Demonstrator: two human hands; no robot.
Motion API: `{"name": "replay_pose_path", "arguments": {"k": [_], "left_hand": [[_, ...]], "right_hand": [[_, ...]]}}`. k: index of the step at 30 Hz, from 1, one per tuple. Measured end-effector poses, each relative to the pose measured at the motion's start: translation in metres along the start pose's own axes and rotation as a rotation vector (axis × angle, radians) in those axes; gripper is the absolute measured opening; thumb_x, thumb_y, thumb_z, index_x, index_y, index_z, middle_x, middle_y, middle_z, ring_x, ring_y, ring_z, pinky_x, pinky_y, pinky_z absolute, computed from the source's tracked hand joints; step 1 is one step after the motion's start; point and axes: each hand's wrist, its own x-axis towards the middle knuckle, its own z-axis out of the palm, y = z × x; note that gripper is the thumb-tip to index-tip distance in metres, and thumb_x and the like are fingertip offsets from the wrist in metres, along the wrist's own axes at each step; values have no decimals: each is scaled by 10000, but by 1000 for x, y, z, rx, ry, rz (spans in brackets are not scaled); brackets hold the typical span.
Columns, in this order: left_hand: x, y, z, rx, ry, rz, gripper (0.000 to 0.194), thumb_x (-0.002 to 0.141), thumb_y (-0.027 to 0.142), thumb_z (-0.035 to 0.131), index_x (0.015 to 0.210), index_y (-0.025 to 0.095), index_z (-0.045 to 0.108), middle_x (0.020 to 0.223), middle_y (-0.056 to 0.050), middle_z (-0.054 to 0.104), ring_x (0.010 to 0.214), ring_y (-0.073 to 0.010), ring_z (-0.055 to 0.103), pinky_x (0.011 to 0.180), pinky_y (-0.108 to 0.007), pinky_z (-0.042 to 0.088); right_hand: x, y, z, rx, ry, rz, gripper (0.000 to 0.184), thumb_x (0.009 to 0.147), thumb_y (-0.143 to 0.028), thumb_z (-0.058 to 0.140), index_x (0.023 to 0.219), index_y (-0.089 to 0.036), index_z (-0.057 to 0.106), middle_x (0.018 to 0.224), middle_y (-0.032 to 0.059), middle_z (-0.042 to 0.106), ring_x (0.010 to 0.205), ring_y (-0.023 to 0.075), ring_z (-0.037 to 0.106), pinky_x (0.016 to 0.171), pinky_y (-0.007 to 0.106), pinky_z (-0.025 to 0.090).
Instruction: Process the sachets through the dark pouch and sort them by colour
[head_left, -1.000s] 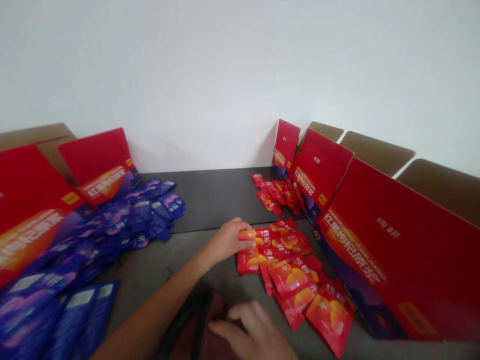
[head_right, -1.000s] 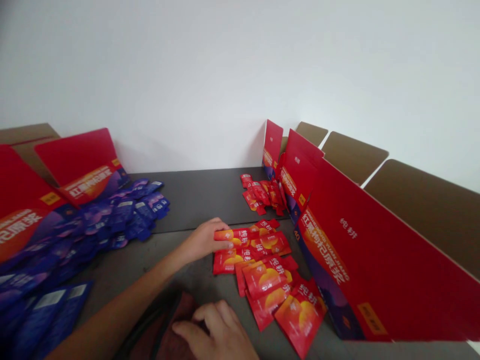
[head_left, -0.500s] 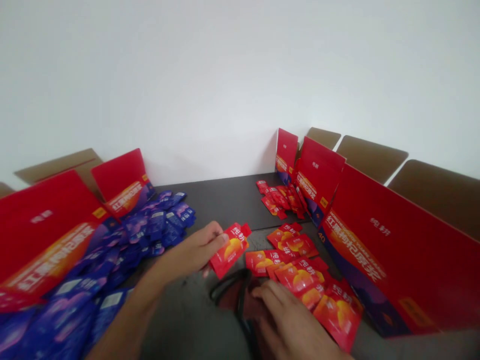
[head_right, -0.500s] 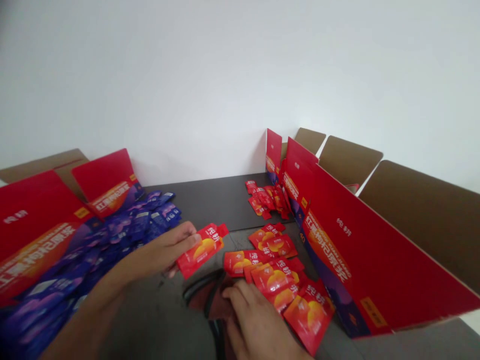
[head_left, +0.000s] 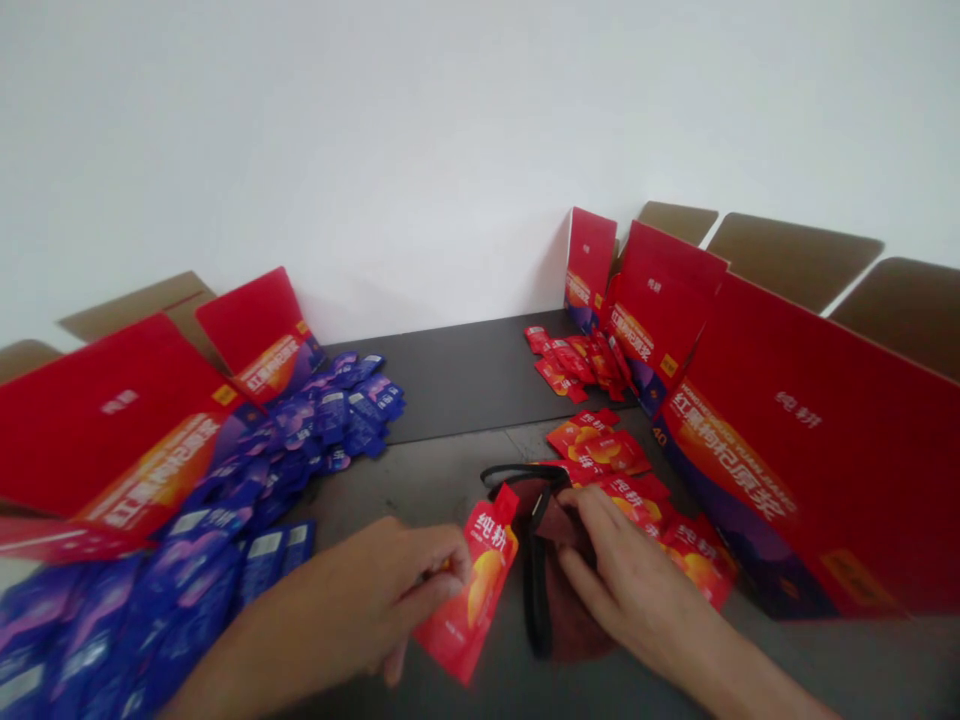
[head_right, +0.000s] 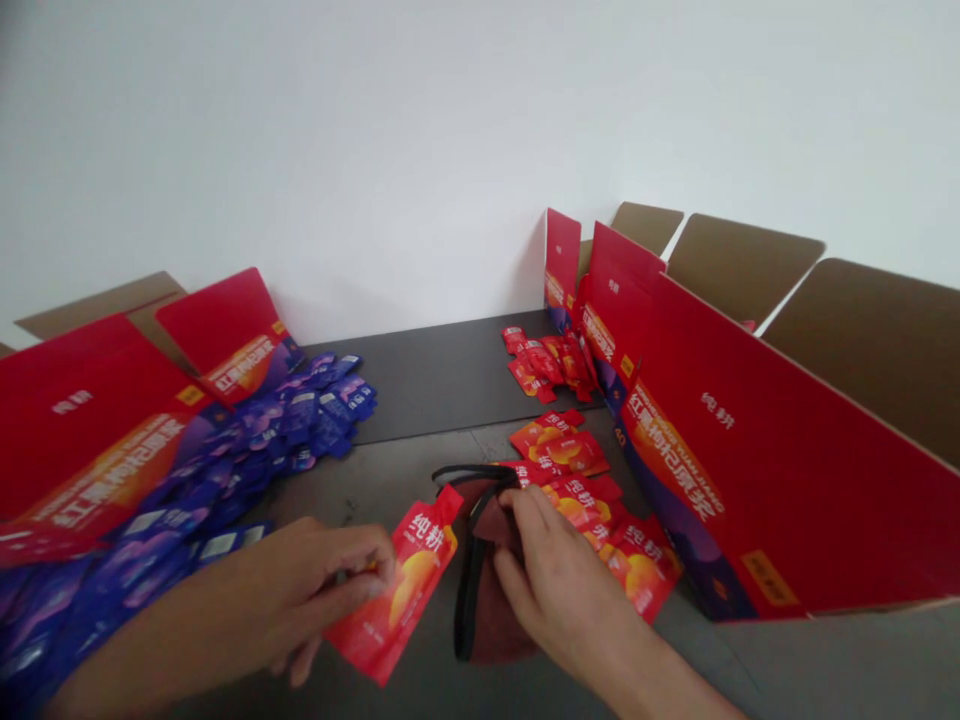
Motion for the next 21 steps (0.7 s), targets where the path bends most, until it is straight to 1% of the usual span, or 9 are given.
{"name": "replay_pose_path", "arguments": {"k": [3,6,8,11,14,16,18,19,21], "left_hand": [[-7,-10,14,20,-15,-21,335,1043,416,388,846,262,613,526,65,620,470,-136,632,484,-202,379],[-14,-19,29,135,73,51,257,1006,342,471,844,277,659,650,29,675,576,-154,633,554,-245,365],[-16,-21,39,214,100,122,164,960,316,543,880,291,685,745,1,696,641,-181,622,553,-276,336],[-14,-18,54,289,76,220,104,924,292,586,927,304,690,739,-3,687,569,-173,552,516,-294,298],[-9,-13,71,352,101,255,182,933,225,534,938,310,695,667,3,666,502,-164,511,506,-293,319],[-6,-17,88,409,97,213,188,899,188,542,914,280,705,640,-24,664,487,-189,534,495,-303,346],[-7,-28,111,466,46,140,178,857,161,567,897,240,721,609,-57,663,446,-215,548,459,-315,358],[-10,-35,124,486,40,106,207,863,154,563,950,231,734,644,-78,684,459,-227,575,455,-322,379],[-20,-48,153,491,40,122,248,882,180,578,1047,248,750,731,-106,724,510,-251,633,443,-337,426]], "right_hand": [[2,3,-7,-28,35,-16,286,970,-220,468,1256,-225,471,1170,108,611,1063,251,652,916,448,561],[2,5,-10,-59,71,-27,293,982,-265,471,1272,-230,477,1176,106,610,1064,255,652,912,443,559],[3,6,-11,-71,77,-24,281,987,-282,470,1263,-229,486,1167,105,612,1054,255,652,906,438,559],[3,6,-11,-68,65,-29,258,987,-271,470,1241,-229,490,1140,104,612,1030,253,648,896,438,557],[3,4,-9,-60,56,-50,270,982,-261,482,1250,-228,477,1140,111,603,1037,262,638,907,455,550],[2,4,-9,-44,38,-53,264,981,-254,487,1244,-229,475,1131,109,600,1031,261,634,904,451,549],[2,4,-9,-30,27,-54,250,984,-254,488,1233,-231,479,1129,106,597,1027,258,631,900,445,548],[2,4,-9,-29,28,-56,247,986,-256,487,1232,-230,480,1131,106,596,1031,259,628,903,445,547],[2,5,-10,-38,46,-61,248,990,-271,485,1234,-227,487,1138,111,596,1044,264,626,913,449,542]]}}
